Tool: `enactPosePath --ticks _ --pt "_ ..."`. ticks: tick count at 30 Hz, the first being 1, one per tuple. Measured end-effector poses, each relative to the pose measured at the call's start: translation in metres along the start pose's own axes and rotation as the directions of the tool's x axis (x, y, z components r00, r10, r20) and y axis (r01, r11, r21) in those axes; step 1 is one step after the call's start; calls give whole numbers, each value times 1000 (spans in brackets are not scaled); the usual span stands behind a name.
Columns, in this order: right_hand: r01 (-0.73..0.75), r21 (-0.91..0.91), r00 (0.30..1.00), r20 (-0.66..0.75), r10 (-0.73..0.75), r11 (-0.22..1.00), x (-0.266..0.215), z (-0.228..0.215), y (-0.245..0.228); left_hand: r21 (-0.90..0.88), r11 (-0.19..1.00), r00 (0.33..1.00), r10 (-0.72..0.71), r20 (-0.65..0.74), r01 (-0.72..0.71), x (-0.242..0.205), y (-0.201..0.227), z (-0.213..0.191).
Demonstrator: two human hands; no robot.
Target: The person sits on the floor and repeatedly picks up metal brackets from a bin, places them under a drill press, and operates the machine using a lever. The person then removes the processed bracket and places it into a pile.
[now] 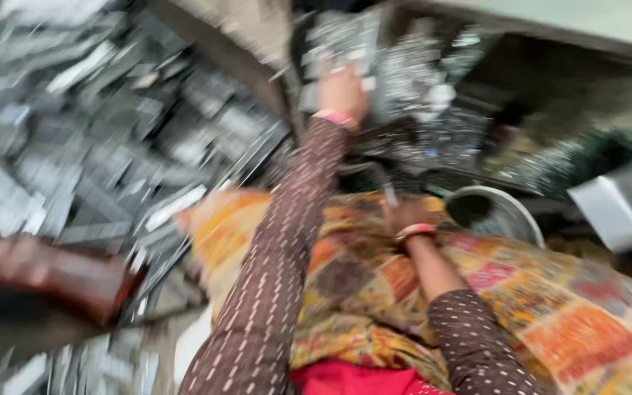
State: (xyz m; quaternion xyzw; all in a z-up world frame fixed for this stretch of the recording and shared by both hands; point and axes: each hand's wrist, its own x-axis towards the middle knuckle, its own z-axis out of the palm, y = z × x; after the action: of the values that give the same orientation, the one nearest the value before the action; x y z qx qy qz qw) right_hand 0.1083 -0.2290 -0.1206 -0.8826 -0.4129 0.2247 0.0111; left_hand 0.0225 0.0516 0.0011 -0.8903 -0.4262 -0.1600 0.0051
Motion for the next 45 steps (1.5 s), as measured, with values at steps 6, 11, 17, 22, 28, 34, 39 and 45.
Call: enactPosePath --ticks 6,11,17,22,28,34,39,45 --pt "112 -83 994 -7 -113 990 -11 -92 -11 44 948 817 296 -495 -317 -44 -74 -27" --pt "209 -102 904 -358 -232 973 -26 -124 -21 42 999 962 18 -272 -6 -132 -233 -46" --pt "250 -110 876 -396 -274 962 -27 -125 -23 176 983 879 -133 458 56 -229 -352 -8" --pt "263 -111 868 -407 -285 958 -31 -123 -18 216 976 913 -63 402 -28 -282 -355 19" --pt "231 -94 889 -385 -249 968 -31 -126 -24 106 994 1000 -7 23 4 -297 -351 14" --pt "226 -89 892 -381 -242 970 -32 -124 -25 68 985 968 -170 183 160 -290 -343 19" --pt "238 -100 879 -401 -258 966 -30 -121 -24 127 985 993 -116 -13 117 -296 -332 35" --pt "250 -99 874 -405 -269 963 -33 -117 -32 158 977 988 -151 38 143 -301 -316 7"
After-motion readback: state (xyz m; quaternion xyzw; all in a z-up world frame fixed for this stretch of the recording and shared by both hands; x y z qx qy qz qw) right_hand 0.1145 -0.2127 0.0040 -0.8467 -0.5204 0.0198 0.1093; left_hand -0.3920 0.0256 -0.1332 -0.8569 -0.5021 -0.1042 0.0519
